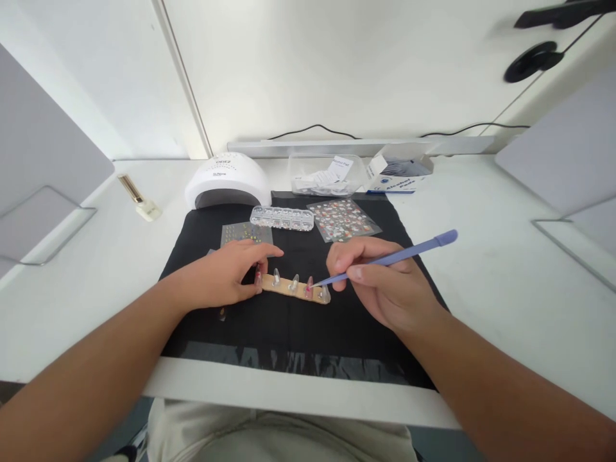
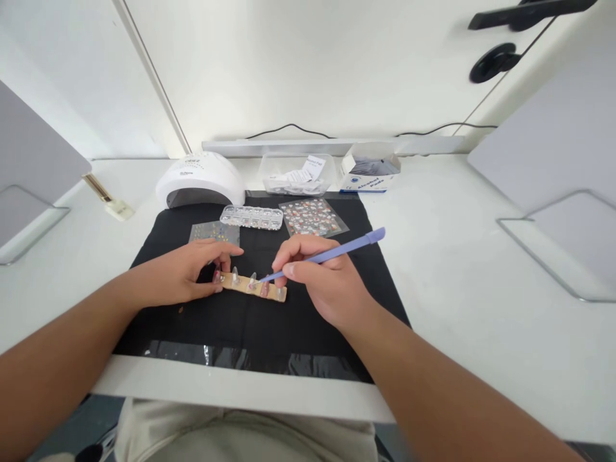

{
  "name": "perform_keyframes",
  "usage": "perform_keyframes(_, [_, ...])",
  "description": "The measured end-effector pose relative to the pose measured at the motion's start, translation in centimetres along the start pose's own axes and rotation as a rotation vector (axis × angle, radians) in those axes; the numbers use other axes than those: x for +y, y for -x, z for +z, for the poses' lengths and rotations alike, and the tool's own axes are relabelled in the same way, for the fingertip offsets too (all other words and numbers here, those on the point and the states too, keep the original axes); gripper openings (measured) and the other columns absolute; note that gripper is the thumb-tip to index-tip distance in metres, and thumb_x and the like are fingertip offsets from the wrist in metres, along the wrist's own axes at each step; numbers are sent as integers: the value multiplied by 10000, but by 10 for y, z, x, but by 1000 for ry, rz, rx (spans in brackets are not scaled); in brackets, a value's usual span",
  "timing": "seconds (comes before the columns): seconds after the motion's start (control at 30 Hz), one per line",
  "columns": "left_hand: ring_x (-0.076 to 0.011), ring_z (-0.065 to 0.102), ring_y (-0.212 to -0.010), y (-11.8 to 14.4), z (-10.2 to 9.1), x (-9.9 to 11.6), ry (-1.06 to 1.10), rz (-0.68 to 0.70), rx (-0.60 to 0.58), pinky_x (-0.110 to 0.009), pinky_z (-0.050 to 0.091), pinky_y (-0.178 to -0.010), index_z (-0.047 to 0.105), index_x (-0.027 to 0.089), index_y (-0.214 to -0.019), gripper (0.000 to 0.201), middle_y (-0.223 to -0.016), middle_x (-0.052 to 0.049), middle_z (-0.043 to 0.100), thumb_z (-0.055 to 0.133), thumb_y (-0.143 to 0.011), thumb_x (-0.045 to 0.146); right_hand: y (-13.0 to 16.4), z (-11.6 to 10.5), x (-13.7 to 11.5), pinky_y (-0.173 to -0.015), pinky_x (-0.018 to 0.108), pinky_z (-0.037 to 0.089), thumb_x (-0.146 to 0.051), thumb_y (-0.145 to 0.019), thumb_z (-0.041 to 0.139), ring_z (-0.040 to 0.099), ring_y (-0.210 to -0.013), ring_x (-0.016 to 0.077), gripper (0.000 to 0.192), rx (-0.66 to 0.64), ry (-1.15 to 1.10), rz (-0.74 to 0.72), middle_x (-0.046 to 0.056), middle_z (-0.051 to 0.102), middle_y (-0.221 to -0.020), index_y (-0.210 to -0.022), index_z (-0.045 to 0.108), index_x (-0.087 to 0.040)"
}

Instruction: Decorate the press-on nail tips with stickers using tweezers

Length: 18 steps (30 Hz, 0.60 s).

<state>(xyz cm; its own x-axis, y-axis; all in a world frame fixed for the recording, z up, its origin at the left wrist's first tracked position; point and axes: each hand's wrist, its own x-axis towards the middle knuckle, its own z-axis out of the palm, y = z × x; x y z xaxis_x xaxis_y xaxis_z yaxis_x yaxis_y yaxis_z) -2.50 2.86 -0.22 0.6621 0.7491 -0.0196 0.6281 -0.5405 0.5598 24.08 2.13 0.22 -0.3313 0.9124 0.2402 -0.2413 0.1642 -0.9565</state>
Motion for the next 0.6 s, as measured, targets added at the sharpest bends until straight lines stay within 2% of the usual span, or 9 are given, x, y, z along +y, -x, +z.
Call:
perform_keyframes(0.17, [-210, 672, -973, -6, -2, -8, 76, 81, 28, -382, 545, -923, 583, 199, -1336, 509, -1032, -51, 745, 565, -845, 67, 4, 3, -10, -536, 294, 446, -133, -686, 659, 598, -517, 148, 140, 25, 30, -23, -11, 664, -539, -674, 776, -209])
perform_keyframes(0.33, [-192, 676, -928, -8, 1, -15, 129, 116, 68, -376, 555, -908, 563, 198, -1354, 535, -1052, -60, 747, 561, -836, 63, 11, -5, -23, -529, 287, 443, -97, -707, 683, 622, -530, 150, 155, -50, 87, 29, -5, 686, -564, -715, 799, -199])
perform_keyframes(0.6, [-212, 661, -1104, -16, 9, -17, 143, 104, 122, -393, 508, -1010, 574, 202, -1321, 394, -1092, -72, 730, 526, -939, 117, 12, -32, 2, -526, 275, 465, -130, -754, 694, 626, -553, 153, 102, -170, 41, 155, 13, 683, -587, -736, 783, -176])
